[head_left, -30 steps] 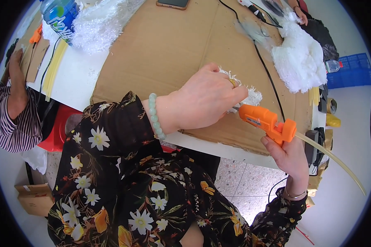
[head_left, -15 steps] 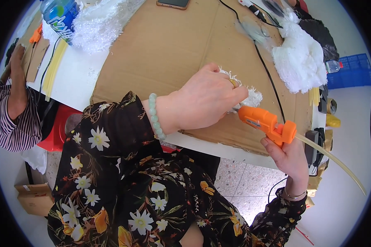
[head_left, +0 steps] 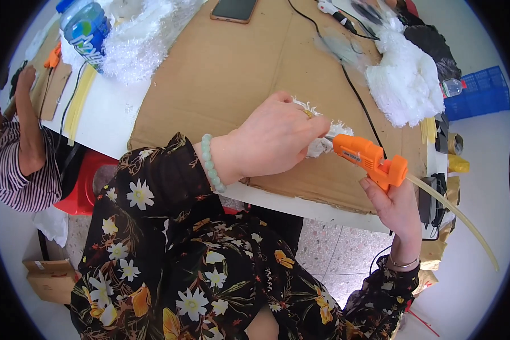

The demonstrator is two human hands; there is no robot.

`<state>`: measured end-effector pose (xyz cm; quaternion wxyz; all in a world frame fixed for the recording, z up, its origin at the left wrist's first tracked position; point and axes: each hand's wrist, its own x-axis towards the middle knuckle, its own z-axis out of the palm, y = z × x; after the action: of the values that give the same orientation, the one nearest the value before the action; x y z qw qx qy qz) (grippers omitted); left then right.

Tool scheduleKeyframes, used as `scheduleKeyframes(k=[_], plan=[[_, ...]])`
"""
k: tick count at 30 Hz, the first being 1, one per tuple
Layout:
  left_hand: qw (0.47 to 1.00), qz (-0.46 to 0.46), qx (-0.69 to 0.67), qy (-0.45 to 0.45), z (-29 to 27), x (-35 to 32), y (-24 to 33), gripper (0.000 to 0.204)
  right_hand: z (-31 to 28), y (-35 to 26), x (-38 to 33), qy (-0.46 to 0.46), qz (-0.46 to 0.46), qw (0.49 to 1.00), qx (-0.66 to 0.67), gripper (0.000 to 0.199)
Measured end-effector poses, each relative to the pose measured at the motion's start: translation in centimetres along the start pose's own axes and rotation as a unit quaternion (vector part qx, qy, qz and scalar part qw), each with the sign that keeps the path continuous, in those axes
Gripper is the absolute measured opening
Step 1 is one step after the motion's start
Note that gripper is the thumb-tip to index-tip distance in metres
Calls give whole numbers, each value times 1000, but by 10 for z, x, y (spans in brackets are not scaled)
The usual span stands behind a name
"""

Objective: Applying cotton fiberfill to a craft object using a hot glue gun.

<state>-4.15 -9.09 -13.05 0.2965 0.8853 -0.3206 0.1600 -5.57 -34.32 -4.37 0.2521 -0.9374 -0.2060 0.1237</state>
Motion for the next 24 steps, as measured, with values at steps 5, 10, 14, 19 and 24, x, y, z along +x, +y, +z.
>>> scheduleKeyframes(k=[5,10,14,19,24], plan=[[995,-41,-64,60,1,3,0,17,5,18,-7,56,2,994,98,17],[999,-27,20,-22,-10,4,19,21,21,36,-15,135,44,940,311,12],[993,10,114,-42,-1,4,22,21,33,42,-22,153,51,919,360,13],[985,20,168,-32,8,3,25,17,50,55,-26,161,26,900,405,15],[981,-1,196,-1,17,5,28,13,61,69,-25,166,7,892,421,15]])
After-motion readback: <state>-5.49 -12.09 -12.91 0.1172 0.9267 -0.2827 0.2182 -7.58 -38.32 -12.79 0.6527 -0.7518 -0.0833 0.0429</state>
